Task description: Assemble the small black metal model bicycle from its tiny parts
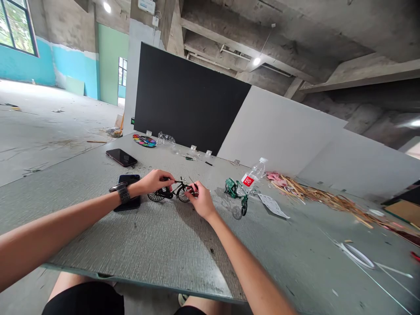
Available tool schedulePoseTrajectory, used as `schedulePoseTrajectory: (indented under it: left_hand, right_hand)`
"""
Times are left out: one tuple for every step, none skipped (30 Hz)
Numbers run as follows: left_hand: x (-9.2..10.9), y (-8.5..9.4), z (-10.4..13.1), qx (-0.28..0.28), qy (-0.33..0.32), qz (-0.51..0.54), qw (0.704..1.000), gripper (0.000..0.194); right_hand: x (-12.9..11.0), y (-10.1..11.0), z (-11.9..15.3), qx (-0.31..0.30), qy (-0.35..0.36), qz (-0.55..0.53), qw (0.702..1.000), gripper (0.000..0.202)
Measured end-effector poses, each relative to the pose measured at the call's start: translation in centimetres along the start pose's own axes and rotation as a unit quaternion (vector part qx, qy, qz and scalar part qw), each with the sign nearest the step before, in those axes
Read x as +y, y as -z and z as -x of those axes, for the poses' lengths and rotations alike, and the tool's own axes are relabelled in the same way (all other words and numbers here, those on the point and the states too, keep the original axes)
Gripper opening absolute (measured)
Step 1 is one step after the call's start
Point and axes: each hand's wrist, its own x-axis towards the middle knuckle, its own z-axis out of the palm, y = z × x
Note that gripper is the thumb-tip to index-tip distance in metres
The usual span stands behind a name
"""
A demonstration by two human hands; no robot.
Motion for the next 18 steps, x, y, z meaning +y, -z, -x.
schedulePoseTrajectory:
  left_hand:
    - [0.0, 0.0, 0.0, 0.003, -0.006, -0.003, 1.000, 0.030]
    - [0.1, 0.0, 0.1, 0.006, -0.011, -0.006, 1.000, 0.029]
    - [0.2, 0.0, 0.2, 0.008, -0.014, -0.008, 1.000, 0.028]
    - [0.3, 0.0, 0.2, 0.010, -0.015, -0.010, 1.000, 0.028]
    - [0.4, 0.0, 0.2, 0.011, -0.015, -0.013, 1.000, 0.027]
    - [0.5, 0.0, 0.3, 0.012, -0.016, -0.019, 1.000, 0.026]
    - [0.7, 0.0, 0.3, 0.015, -0.019, -0.028, 0.999, 0.025]
    - [0.8, 0.0, 0.3, 0.018, -0.022, -0.039, 0.999, 0.024]
    - [1.0, 0.1, 0.3, 0.022, -0.025, -0.052, 0.998, 0.024]
    - [1.1, 0.1, 0.3, 0.024, -0.029, -0.064, 0.997, 0.023]
    - [1.2, 0.2, 0.4, 0.026, -0.032, -0.075, 0.996, 0.023]
    - [1.3, 0.2, 0.4, 0.027, -0.034, -0.082, 0.996, 0.023]
    - [1.3, 0.3, 0.4, 0.029, -0.035, -0.087, 0.995, 0.023]
    - [1.4, 0.3, 0.4, 0.030, -0.036, -0.091, 0.995, 0.023]
    - [1.4, 0.3, 0.4, 0.032, -0.037, -0.094, 0.994, 0.023]
    - [1.4, 0.3, 0.4, 0.033, -0.038, -0.095, 0.994, 0.023]
    - [1.4, 0.3, 0.4, 0.033, -0.038, -0.092, 0.994, 0.023]
    - [1.3, 0.3, 0.4, 0.031, -0.037, -0.087, 0.995, 0.023]
  right_hand:
    - [0.1, 0.0, 0.0, -0.004, 0.001, -0.002, 1.000, 0.035]
    - [0.1, 0.1, 0.0, -0.008, 0.004, -0.003, 1.000, 0.035]
    - [0.1, 0.1, 0.0, -0.011, 0.006, -0.002, 1.000, 0.034]
    - [0.1, 0.2, 0.0, -0.013, 0.009, 0.001, 1.000, 0.034]
    - [0.1, 0.2, 0.0, -0.015, 0.012, 0.006, 1.000, 0.035]
    - [0.0, 0.2, 0.0, -0.016, 0.015, 0.012, 1.000, 0.035]
    - [-0.2, 0.3, 0.0, -0.014, 0.018, 0.022, 0.999, 0.035]
    - [-0.3, 0.3, 0.1, -0.010, 0.023, 0.035, 0.999, 0.035]
    - [-0.5, 0.4, 0.1, -0.006, 0.027, 0.049, 0.998, 0.035]
    - [-0.7, 0.4, 0.1, -0.004, 0.031, 0.062, 0.998, 0.035]
    - [-0.9, 0.5, 0.1, -0.002, 0.034, 0.073, 0.997, 0.034]
    - [-1.0, 0.5, 0.1, -0.002, 0.036, 0.081, 0.996, 0.033]
    - [-1.1, 0.5, 0.1, -0.002, 0.037, 0.084, 0.996, 0.032]
    - [-1.1, 0.6, 0.1, -0.002, 0.038, 0.084, 0.996, 0.030]
    - [-1.1, 0.6, 0.1, -0.002, 0.039, 0.083, 0.996, 0.029]
    - [-1.1, 0.5, 0.1, 0.000, 0.040, 0.080, 0.996, 0.028]
    - [-1.0, 0.5, 0.1, 0.000, 0.039, 0.075, 0.996, 0.028]
    - [-0.9, 0.5, 0.1, 0.000, 0.039, 0.070, 0.997, 0.028]
